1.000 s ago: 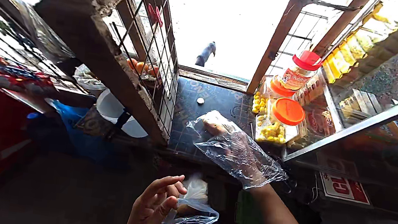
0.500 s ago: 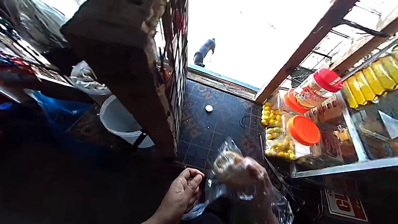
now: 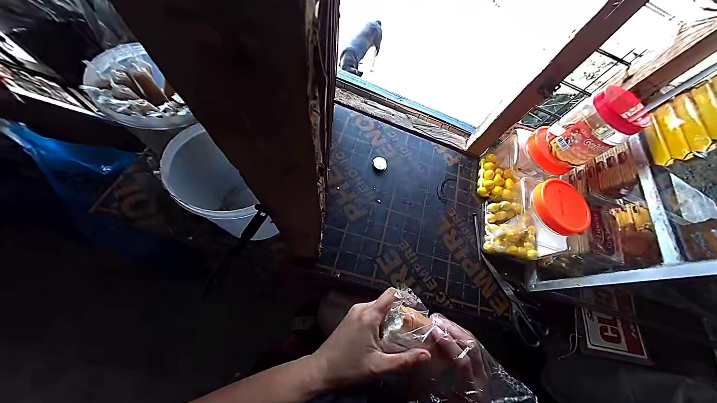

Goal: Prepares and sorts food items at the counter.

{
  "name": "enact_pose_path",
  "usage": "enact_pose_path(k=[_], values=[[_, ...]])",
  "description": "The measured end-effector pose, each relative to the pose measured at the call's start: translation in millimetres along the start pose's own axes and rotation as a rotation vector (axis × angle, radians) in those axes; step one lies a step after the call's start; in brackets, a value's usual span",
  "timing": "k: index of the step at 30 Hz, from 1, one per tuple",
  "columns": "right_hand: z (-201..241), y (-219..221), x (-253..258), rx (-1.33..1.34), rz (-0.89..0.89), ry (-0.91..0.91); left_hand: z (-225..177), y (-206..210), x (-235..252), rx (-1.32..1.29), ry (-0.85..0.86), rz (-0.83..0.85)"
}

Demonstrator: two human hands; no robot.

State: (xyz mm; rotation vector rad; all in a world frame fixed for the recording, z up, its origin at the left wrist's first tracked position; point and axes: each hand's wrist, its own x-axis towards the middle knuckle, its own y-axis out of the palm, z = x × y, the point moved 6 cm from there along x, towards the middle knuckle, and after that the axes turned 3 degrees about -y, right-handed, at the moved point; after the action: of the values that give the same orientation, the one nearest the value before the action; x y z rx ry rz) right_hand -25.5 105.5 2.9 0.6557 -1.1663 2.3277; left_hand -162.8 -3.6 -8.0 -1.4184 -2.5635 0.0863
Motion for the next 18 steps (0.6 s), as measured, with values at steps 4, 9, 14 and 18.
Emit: enact_pose_path(k=[4, 9, 14, 18], values=[[4, 3, -1, -0.059, 0.016, 0.002, 6, 7, -6, -0.046, 0.095, -0.095], [11, -1, 1, -0.072, -0.027, -0.043, 6, 12, -10, -0.087, 0.136, -0.118], [12, -3, 2, 0.001, -0.052, -0.046, 6, 17, -12, -0.187, 0.127, -0.139], [10, -3, 1, 0.087, -0.085, -0.028, 5, 18, -11, -0.25, 0.125, -0.156]])
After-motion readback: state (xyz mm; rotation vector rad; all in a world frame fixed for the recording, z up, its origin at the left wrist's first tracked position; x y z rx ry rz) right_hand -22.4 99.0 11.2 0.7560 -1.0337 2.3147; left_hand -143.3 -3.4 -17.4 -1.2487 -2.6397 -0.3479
